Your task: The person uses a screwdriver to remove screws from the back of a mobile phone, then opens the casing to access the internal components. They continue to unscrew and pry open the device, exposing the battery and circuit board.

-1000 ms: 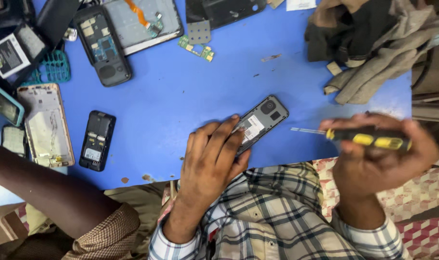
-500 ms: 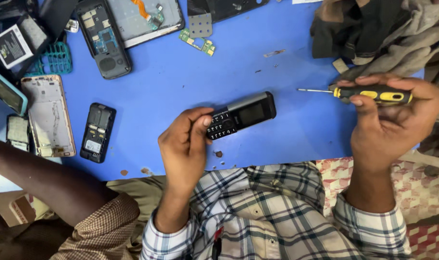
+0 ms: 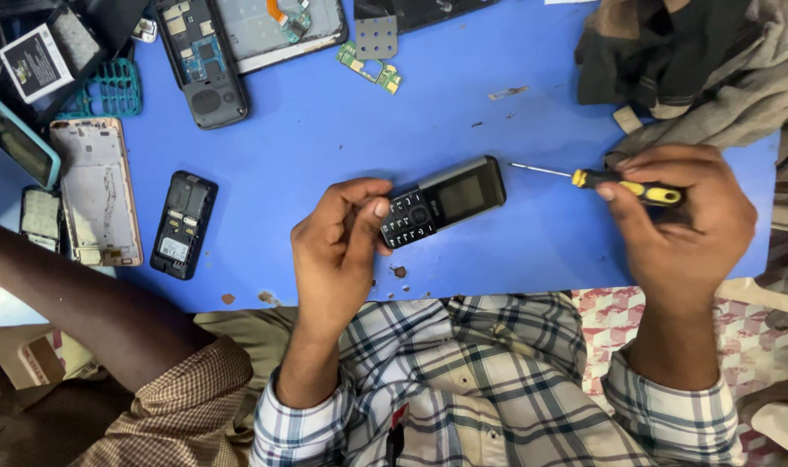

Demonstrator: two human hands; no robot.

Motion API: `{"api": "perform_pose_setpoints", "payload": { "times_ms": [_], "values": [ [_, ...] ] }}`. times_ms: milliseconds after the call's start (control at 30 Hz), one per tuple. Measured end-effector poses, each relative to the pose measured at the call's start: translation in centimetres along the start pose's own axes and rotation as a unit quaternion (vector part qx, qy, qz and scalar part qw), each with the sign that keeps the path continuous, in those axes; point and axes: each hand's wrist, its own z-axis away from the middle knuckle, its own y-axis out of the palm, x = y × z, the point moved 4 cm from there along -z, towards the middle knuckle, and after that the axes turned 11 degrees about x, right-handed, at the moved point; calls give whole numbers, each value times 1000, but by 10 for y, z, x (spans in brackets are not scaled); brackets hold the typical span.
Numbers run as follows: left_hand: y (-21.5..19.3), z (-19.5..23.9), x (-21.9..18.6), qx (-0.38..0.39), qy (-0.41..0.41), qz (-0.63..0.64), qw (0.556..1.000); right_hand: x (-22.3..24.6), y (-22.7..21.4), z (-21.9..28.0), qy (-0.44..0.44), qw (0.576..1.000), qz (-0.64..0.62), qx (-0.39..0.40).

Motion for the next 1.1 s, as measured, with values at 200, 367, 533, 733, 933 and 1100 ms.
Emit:
{"api": "perform_pose_setpoints", "payload": {
  "times_ms": [200, 367, 533, 733, 933, 1100],
  "values": [
    [2, 5, 1, 40, 36, -7, 999, 17, 5, -9, -22, 993, 102, 55],
    [3, 5, -5, 65, 37, -16, 997, 24, 12, -13, -45, 990, 121, 63],
    [8, 5, -21, 99, 90, -57, 989, 29, 13, -16, -46, 986, 147, 66],
    [22, 2, -33, 138, 151, -85, 975, 36, 13, -22, -49, 982, 172, 65],
    [21, 0, -33, 147, 190, -88, 967, 51, 13, -24, -129, 984, 115, 40],
    [17, 0, -34, 145, 242, -90, 955, 65, 39, -17, -122, 981, 44, 144]
  ]
}}
